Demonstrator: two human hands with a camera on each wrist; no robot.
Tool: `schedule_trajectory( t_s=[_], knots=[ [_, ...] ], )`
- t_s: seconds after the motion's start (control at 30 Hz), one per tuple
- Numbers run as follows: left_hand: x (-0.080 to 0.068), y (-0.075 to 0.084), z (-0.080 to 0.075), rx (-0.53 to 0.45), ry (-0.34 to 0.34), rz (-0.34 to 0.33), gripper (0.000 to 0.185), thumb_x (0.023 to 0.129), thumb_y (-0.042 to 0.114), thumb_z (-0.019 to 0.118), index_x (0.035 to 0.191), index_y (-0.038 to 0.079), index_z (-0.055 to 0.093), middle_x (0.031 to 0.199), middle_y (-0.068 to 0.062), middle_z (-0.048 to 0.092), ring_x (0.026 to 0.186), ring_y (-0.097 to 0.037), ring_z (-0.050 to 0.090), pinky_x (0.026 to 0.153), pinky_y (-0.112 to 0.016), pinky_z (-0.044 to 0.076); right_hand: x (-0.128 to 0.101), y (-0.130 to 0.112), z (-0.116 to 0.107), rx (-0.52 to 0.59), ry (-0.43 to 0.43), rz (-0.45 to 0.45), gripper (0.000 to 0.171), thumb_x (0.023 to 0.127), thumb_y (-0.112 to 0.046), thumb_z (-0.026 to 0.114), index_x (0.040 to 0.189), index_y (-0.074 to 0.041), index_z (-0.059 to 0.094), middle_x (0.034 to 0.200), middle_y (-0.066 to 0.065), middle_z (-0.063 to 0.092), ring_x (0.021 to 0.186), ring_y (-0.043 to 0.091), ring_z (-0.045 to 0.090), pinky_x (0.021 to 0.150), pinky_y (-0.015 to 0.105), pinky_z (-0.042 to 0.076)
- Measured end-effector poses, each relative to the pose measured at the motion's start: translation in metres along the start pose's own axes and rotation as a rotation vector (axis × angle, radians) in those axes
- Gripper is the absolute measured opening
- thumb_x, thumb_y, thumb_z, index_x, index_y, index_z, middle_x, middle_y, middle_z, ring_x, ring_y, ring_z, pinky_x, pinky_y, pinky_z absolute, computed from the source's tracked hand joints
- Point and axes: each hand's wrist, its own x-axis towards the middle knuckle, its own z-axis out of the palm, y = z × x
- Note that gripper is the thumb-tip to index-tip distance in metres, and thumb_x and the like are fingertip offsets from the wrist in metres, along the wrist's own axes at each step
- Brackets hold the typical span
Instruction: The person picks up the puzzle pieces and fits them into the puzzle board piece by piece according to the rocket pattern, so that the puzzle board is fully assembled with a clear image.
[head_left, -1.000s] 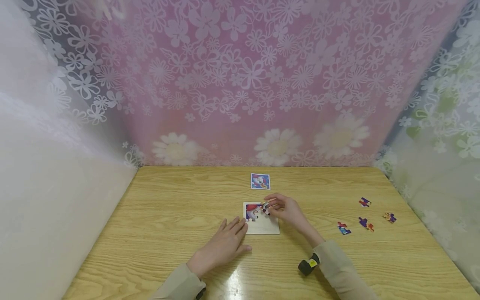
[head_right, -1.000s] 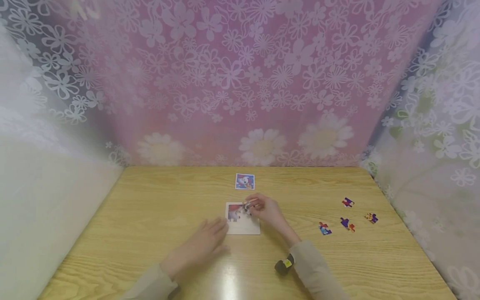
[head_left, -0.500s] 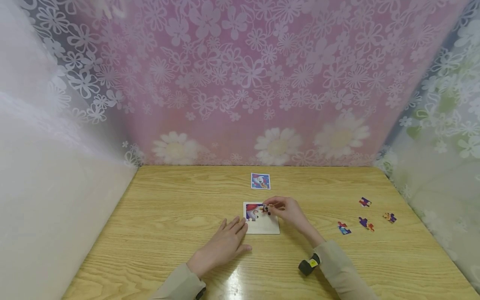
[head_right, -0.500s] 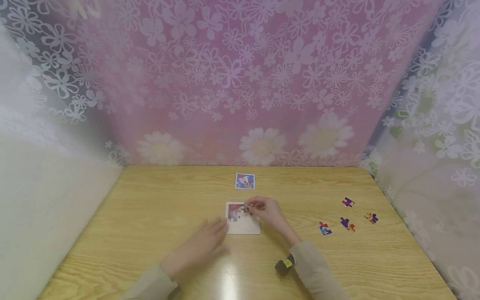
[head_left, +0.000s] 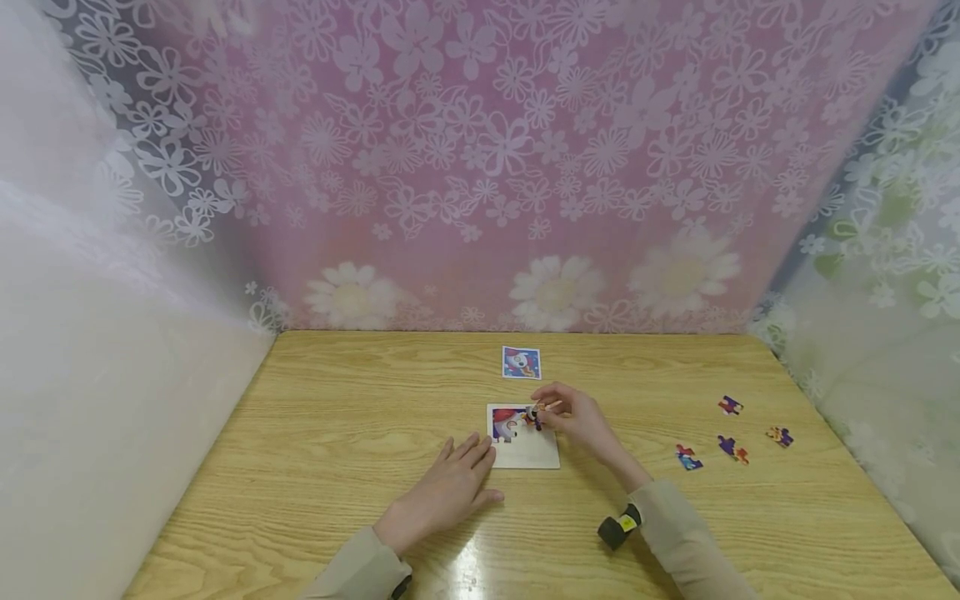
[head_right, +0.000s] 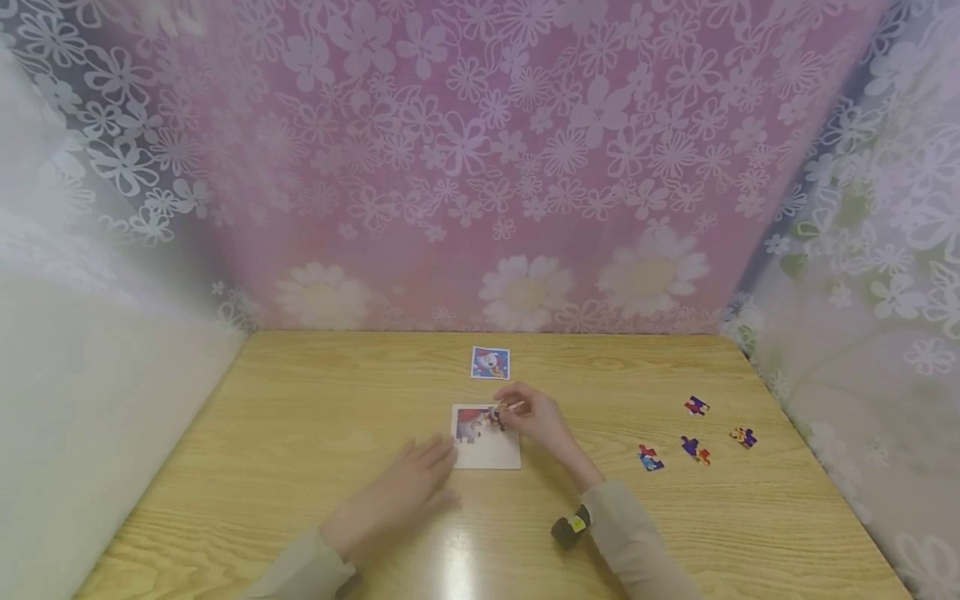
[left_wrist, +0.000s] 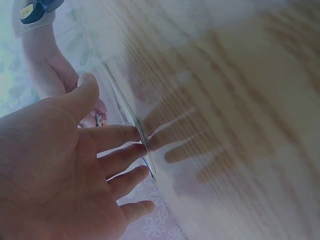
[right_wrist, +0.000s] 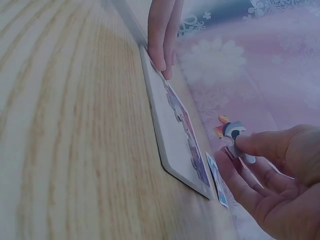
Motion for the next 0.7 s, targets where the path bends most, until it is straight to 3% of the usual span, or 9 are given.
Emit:
schedule_trajectory(
  t_s=[0.23, 0.53, 0.7],
  knots=[
    [0.0, -0.001, 0.0, 0.011, 0.004, 0.002, 0.067, 0.104, 0.048, 0.049, 0.153, 0.002, 0.043, 0.162, -0.014, 0.034, 0.151, -0.034, 0.03, 0.121, -0.057, 0.025, 0.003, -0.003, -0.001, 0.017, 0.007, -0.018, 0.025, 0.091, 0.0, 0.073, 0.113, 0.004, 0.064, 0.102, 0.02, 0.072, 0.09, 0.032, 0.071, 0.073, 0.041, 0.062],
    [0.0, 0.0, -0.001, 0.011, 0.01, 0.007, 0.067, 0.104, 0.047, 0.05, 0.152, 0.001, 0.043, 0.162, -0.015, 0.035, 0.15, -0.034, 0.03, 0.121, -0.057, 0.026, 0.008, -0.006, -0.003, -0.058, -0.002, 0.029, 0.015, 0.092, -0.008, 0.075, 0.107, -0.005, 0.073, 0.107, 0.011, 0.074, 0.089, 0.021, 0.071, 0.071, 0.035, 0.062],
    [-0.001, 0.0, -0.002, -0.004, 0.002, 0.003, 0.067, 0.104, 0.047, 0.049, 0.153, 0.001, 0.042, 0.162, -0.015, 0.034, 0.151, -0.034, 0.029, 0.121, -0.057, 0.025, 0.013, -0.004, -0.003, -0.135, -0.064, 0.031, 0.014, 0.093, -0.015, 0.075, 0.106, -0.011, 0.077, 0.108, 0.007, 0.075, 0.085, 0.017, 0.07, 0.068, 0.03, 0.058]
  ],
)
